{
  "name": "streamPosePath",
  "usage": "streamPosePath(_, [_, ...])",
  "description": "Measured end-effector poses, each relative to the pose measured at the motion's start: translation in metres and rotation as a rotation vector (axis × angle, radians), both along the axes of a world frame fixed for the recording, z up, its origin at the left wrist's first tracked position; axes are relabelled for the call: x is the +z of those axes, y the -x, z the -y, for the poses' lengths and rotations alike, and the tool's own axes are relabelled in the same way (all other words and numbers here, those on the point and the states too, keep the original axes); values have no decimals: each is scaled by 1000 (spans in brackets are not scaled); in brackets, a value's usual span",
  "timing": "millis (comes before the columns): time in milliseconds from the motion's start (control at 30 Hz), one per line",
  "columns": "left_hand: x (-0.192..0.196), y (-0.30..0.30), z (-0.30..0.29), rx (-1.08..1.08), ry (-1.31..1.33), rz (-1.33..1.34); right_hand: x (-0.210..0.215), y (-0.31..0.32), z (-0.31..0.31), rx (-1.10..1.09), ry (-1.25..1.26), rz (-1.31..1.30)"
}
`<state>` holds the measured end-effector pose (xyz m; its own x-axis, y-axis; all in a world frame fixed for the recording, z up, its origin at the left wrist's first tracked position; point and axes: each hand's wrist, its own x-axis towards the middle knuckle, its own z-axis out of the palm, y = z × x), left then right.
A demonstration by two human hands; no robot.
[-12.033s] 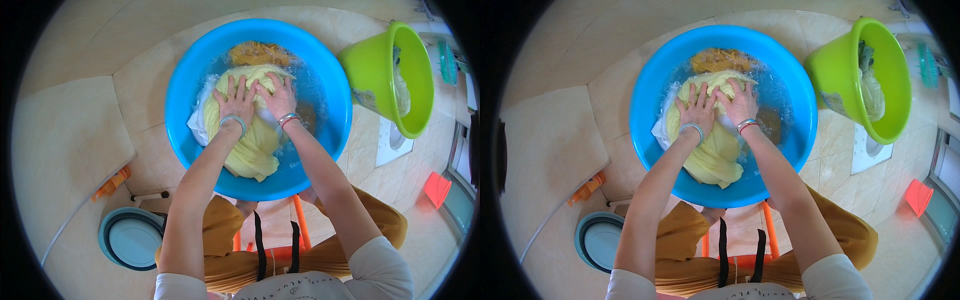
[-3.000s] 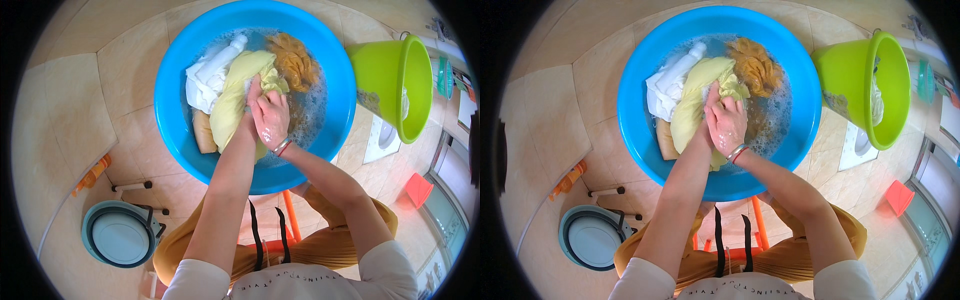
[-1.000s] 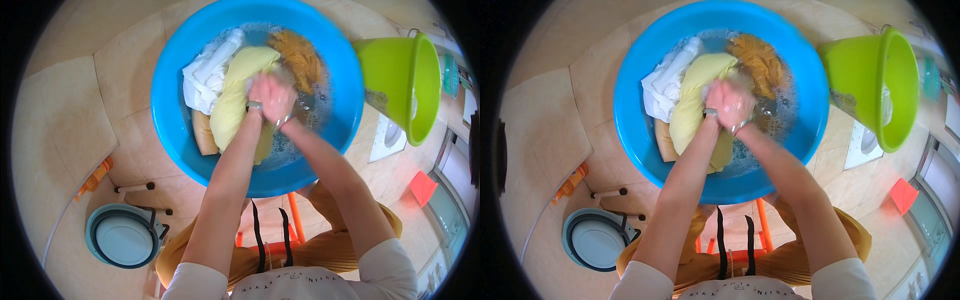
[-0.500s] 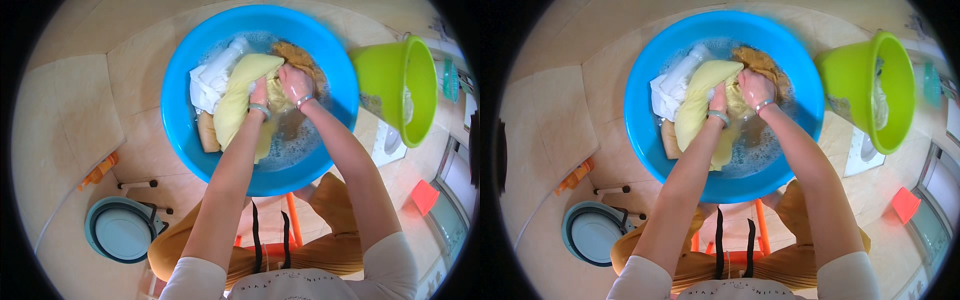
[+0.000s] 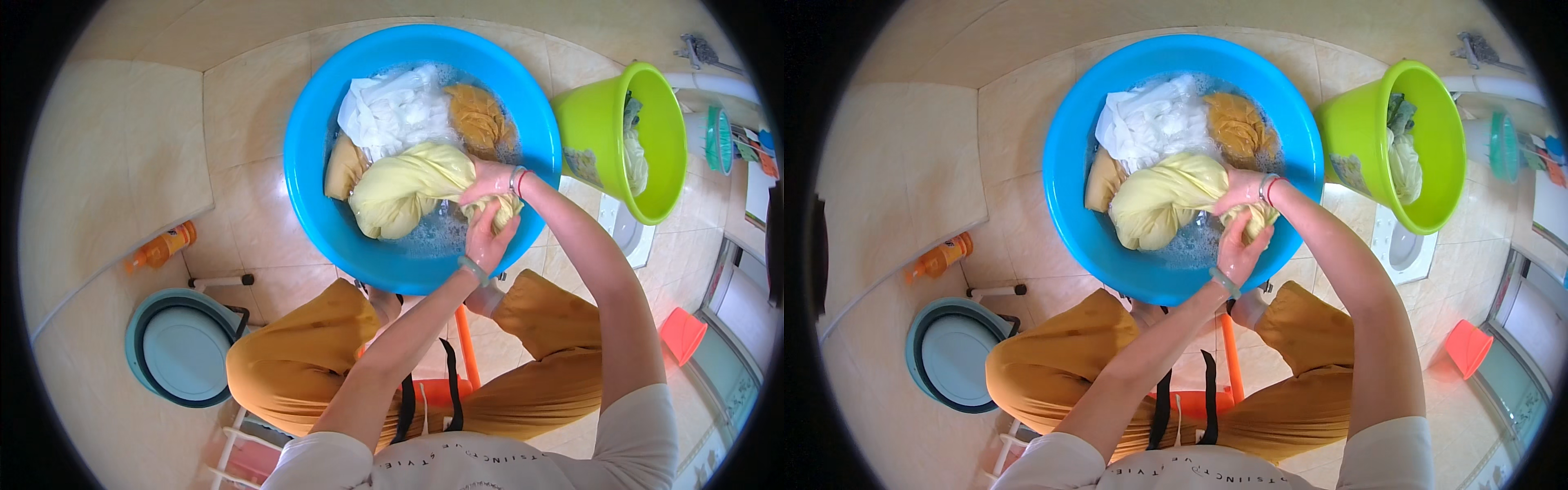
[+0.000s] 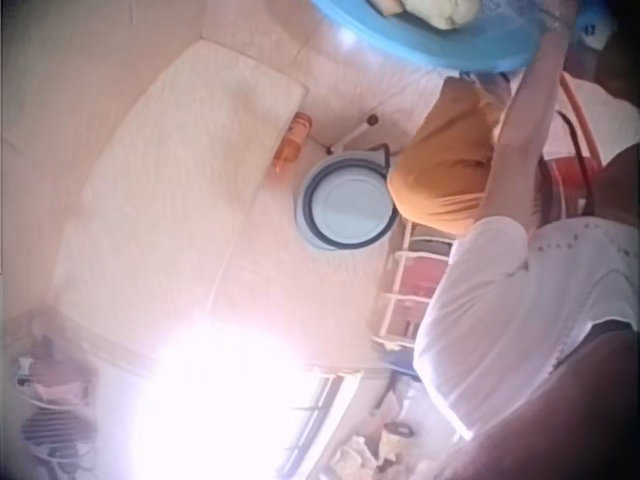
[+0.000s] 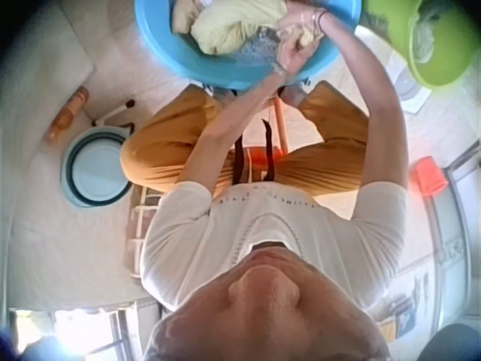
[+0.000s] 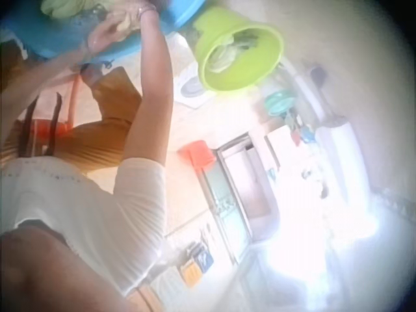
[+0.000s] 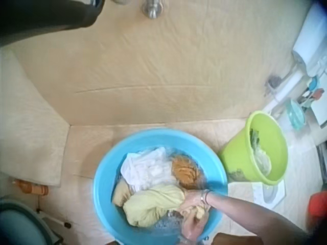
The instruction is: The person is hand-washing clothes in a blue basin filled with soapy water. They repeatedly submerge, scrub, and wring out a yellow garment and other items, transferring them between the blue basin and a green bucket.
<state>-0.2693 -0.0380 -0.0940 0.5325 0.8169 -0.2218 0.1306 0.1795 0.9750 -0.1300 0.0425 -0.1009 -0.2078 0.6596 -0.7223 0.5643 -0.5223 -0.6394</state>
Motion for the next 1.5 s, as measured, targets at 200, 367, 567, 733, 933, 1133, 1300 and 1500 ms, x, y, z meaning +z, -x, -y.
streamPosePath(200, [1,51,-50,88,-430,-176,21,-4,20,-367,-279,96])
streamPosePath(367, [13,47,-128,-102,-785,-555,26,-16,-4,-717,-535,28])
streamPosePath(567, [-62,27,-151,-484,-821,-958,-20,17,-39,-507,-458,719])
streamPosePath(733, [-92,17,-154,-553,-829,-1028,-82,25,-39,-316,-349,884])
streamPosePath(933, [-104,-7,-160,-713,-766,-1214,-101,14,-53,-462,-237,694])
streamPosePath(1133, [-98,-5,-184,-744,-688,-1023,-81,15,-76,-596,-273,425])
streamPosePath(1300, [-67,17,-187,-449,-365,-435,-87,-39,-43,-732,-222,96])
streamPosePath(1500, [-8,39,-151,288,787,-54,35,-9,-18,-1128,-412,-476])
